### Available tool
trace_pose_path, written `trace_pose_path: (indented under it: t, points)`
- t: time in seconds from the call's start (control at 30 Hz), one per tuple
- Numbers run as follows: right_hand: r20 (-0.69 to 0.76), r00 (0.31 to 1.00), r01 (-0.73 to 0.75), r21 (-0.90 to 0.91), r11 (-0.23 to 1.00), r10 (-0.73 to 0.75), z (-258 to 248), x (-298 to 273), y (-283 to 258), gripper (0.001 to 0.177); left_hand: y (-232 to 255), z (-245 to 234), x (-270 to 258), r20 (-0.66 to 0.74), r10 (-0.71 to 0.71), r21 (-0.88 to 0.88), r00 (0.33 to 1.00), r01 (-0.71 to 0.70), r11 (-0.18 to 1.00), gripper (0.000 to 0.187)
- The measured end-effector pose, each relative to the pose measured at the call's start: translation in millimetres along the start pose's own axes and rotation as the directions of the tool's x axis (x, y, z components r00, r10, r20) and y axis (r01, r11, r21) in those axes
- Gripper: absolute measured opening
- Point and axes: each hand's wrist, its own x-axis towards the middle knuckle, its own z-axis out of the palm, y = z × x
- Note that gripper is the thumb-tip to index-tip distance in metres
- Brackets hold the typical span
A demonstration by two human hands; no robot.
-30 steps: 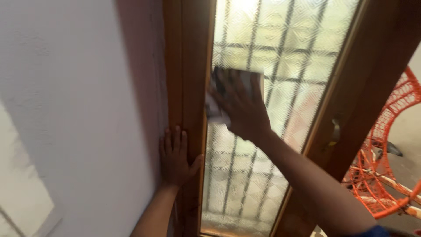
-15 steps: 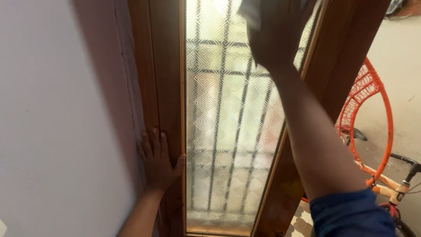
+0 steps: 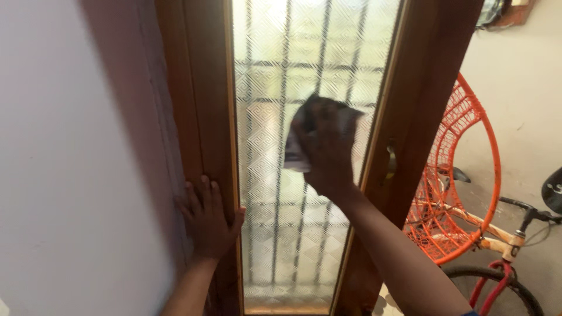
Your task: The person cleans a glass panel on a door and then another separate glass pane using a piece of paper.
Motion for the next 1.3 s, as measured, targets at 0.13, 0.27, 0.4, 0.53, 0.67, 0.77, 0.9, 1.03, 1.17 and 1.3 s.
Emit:
trace_pose_path:
  t: [0.13,0.27,0.4,0.53,0.67,0.77,0.9,1.03,1.17,1.3]
  points:
    - [-0.228,0.973,-0.066,-0.08,0.995,0.046,-1,15,7,0.068,-1,2,-1,-0.039,0.031,0.02,0.999,-0.03,0.999,0.089]
    - [-0.233,0.964,-0.119,0.07,0.99,0.132,19,26,-10,0.067,0,2,0,-0.04,0.028,0.019,0.999,-0.027,0.999,0.086]
    - [0.004,0.999,0.038,0.061,0.997,-0.039,40,-9,-46,0.064,-1,-1,-2,0.007,0.003,-0.008,1.0,-0.003,1.0,0.087]
    - [0.063,0.996,0.072,-0.064,0.995,-0.068,38,-79,-47,0.069,-1,-1,-5,-0.001,0.018,-0.016,1.0,-0.018,1.0,0.086]
    - [-0.07,0.991,-0.115,-0.01,0.993,0.114,24,-86,-15,0.068,5,-2,-5,0.042,-0.037,-0.05,0.998,0.039,0.998,0.085]
    - [-0.197,0.956,-0.228,-0.04,0.973,0.216,19,-47,-6,0.066,6,-3,-5,0.05,-0.042,-0.074,0.998,0.046,0.996,0.085]
    - [-0.202,0.956,-0.22,-0.016,0.975,0.212,28,-22,-15,0.061,1,1,-7,0.005,0.013,0.001,1.0,-0.013,1.0,0.084]
    - [0.274,0.96,-0.046,-0.036,0.998,0.054,56,-79,-42,0.05,-3,7,-13,0.023,0.017,0.017,1.0,-0.018,1.0,0.082]
    - [0.097,0.977,0.199,-0.064,0.978,-0.192,60,-159,-59,0.053,-7,9,-19,0.027,0.071,0.024,0.997,-0.072,0.997,0.076]
    - [0.532,0.732,-0.477,-0.047,0.878,0.426,48,-132,-28,0.055,-5,10,-19,0.037,0.055,0.037,0.998,-0.056,0.998,0.075]
